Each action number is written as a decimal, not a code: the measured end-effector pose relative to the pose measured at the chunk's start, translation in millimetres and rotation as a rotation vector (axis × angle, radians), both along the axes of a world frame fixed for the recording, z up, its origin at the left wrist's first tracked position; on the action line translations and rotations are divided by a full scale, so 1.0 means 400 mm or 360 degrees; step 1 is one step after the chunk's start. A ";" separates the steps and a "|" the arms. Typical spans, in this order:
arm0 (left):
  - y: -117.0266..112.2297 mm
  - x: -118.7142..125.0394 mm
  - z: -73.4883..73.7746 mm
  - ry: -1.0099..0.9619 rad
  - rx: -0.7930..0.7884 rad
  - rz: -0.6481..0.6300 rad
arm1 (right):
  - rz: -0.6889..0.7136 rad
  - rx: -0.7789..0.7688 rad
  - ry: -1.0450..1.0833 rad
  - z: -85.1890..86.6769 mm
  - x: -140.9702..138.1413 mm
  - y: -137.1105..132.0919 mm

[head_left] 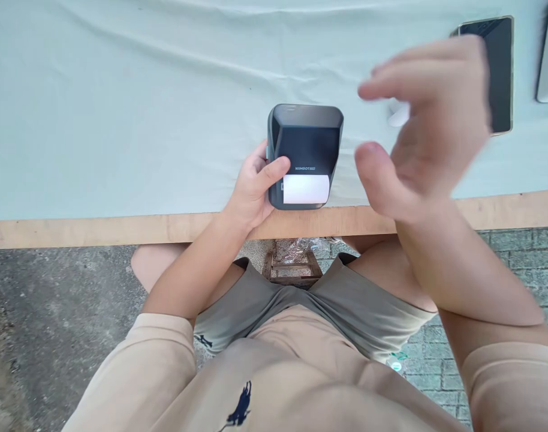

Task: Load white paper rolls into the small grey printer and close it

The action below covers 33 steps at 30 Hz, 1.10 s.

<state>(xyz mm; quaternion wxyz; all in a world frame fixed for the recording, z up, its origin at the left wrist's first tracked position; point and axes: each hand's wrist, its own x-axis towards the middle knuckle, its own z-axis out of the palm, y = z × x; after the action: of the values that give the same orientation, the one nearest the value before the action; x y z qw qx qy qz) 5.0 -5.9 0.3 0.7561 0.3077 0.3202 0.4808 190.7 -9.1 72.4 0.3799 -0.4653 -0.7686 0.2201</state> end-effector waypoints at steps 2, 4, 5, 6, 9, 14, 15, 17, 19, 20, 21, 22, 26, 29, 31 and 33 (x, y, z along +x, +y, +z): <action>0.002 0.002 0.002 0.0017 -0.0042 0.0007 | 0.0040 0.0181 -0.0014 -0.034 0.014 0.047; 0.004 0.006 0.004 0.0037 -0.0134 0.0059 | 0.0171 0.0180 -0.0033 -0.063 0.022 0.066; 0.005 0.008 0.004 0.0046 -0.0167 0.0088 | 0.0241 0.0110 -0.0027 -0.075 0.023 0.069; 0.006 0.009 0.004 0.0049 -0.0183 0.0108 | 0.0283 0.0032 -0.0007 -0.086 0.024 0.068; 0.007 0.009 0.004 0.0019 -0.0168 0.0097 | 0.0291 -0.0174 0.0062 -0.108 0.021 0.060; 0.006 0.006 0.007 0.0029 -0.0166 0.0076 | 0.0232 -0.0300 0.0091 -0.116 0.017 0.058; 0.006 0.006 0.009 0.0039 -0.0168 0.0083 | 0.0226 -0.0301 0.0077 -0.116 0.016 0.058; 0.007 0.009 0.012 0.0058 -0.0170 0.0098 | 0.0226 -0.0298 0.0062 -0.114 0.016 0.058; 0.007 0.010 0.014 0.0075 -0.0169 0.0111 | 0.0236 -0.0300 0.0059 -0.112 0.016 0.057; 0.007 0.011 0.014 0.0085 -0.0170 0.0119 | 0.0245 -0.0305 0.0056 -0.111 0.017 0.058; 0.007 0.012 0.014 0.0096 -0.0171 0.0126 | 0.0266 -0.0298 0.0046 -0.110 0.018 0.059; 0.007 0.012 0.013 0.0106 -0.0172 0.0133 | 0.0295 -0.0273 0.0029 -0.108 0.019 0.061; 0.009 0.013 0.008 0.0106 -0.0162 0.0146 | 0.0424 -0.0034 -0.0079 -0.101 0.026 0.075; 0.010 0.014 0.004 0.0074 -0.0151 0.0148 | 0.0445 0.0053 -0.0142 -0.092 0.032 0.086; 0.010 0.015 0.002 0.0078 -0.0154 0.0141 | 0.0434 0.0067 -0.0162 -0.085 0.035 0.092; 0.009 0.015 0.000 0.0097 -0.0159 0.0129 | 0.0411 0.0069 -0.0127 -0.077 0.036 0.096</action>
<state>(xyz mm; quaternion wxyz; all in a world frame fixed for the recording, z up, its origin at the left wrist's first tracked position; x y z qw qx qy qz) 11.0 -2.4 0.3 0.7403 0.2710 0.3789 0.4847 205.1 29.2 41.5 0.3275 -0.3625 -0.8412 0.2318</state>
